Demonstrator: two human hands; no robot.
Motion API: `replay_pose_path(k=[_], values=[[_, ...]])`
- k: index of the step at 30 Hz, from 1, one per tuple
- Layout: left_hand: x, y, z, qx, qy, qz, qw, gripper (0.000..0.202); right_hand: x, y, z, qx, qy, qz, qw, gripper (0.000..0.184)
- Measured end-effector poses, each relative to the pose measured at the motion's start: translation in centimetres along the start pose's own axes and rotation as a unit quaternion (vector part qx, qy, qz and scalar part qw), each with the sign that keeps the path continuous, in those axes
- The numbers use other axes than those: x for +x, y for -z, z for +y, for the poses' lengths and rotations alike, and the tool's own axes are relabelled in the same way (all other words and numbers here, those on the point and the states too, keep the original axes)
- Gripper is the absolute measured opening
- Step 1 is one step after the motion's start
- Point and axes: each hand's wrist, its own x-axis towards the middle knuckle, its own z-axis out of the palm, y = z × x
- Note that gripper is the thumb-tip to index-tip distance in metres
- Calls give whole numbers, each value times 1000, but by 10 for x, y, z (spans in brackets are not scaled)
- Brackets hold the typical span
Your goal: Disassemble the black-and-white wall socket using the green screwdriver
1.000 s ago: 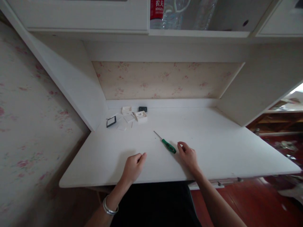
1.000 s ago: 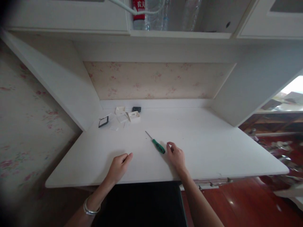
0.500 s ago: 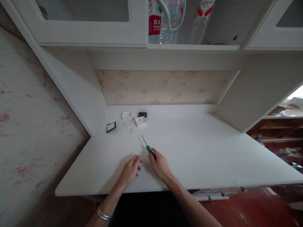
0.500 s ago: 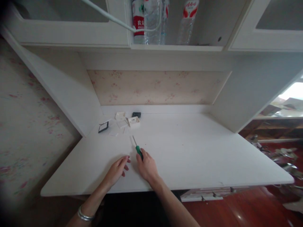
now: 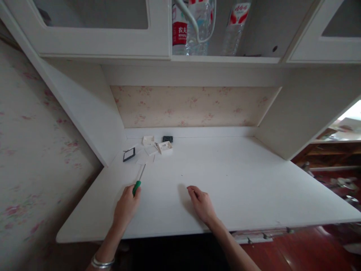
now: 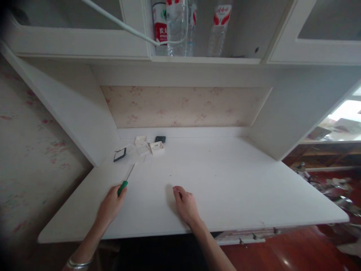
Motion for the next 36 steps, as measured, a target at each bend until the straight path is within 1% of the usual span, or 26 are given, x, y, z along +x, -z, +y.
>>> replay_pose_path(k=[3,5,7,10,14,16,21,24,26,27,29,30,31,32,34,36], values=[[1,12,-16,129,3,38,991,37,1,17,27,28,-47,54,997,44],[-1,15,-19,183,-4,54,982,38,1,22,37,59,-68,71,993,46],[-3,15,-19,215,-13,62,975,37,2,22,39,62,-66,67,994,45],[-5,13,-14,248,-37,82,965,35,1,18,34,20,-36,38,998,42],[-7,14,-10,293,-63,123,946,40,0,16,27,-10,-18,23,1000,41],[-8,14,-10,300,-69,132,942,43,0,17,27,-9,-21,28,999,41],[-11,17,-10,288,-78,130,946,41,0,19,27,-5,-24,36,999,41],[-11,23,-5,276,-82,152,946,39,1,19,26,-3,-21,34,999,43],[-12,26,1,246,-92,175,949,36,1,19,25,-1,-17,29,999,42],[-13,26,5,214,-107,179,954,33,1,19,25,-2,-15,26,1000,41],[-17,20,16,107,-149,161,970,26,0,19,25,-15,-14,22,1000,41],[-21,15,22,35,-171,133,976,24,0,18,25,-25,-13,21,999,42],[-25,9,29,-38,-175,102,979,26,0,18,25,-35,-11,21,999,43],[-30,1,36,-97,-164,66,979,30,0,17,26,-45,-8,21,999,44],[-39,-14,50,-194,-146,-26,970,37,-1,15,28,-61,-2,18,998,46],[-46,-28,61,-260,-143,-118,948,40,-1,14,29,-72,3,17,997,46]])
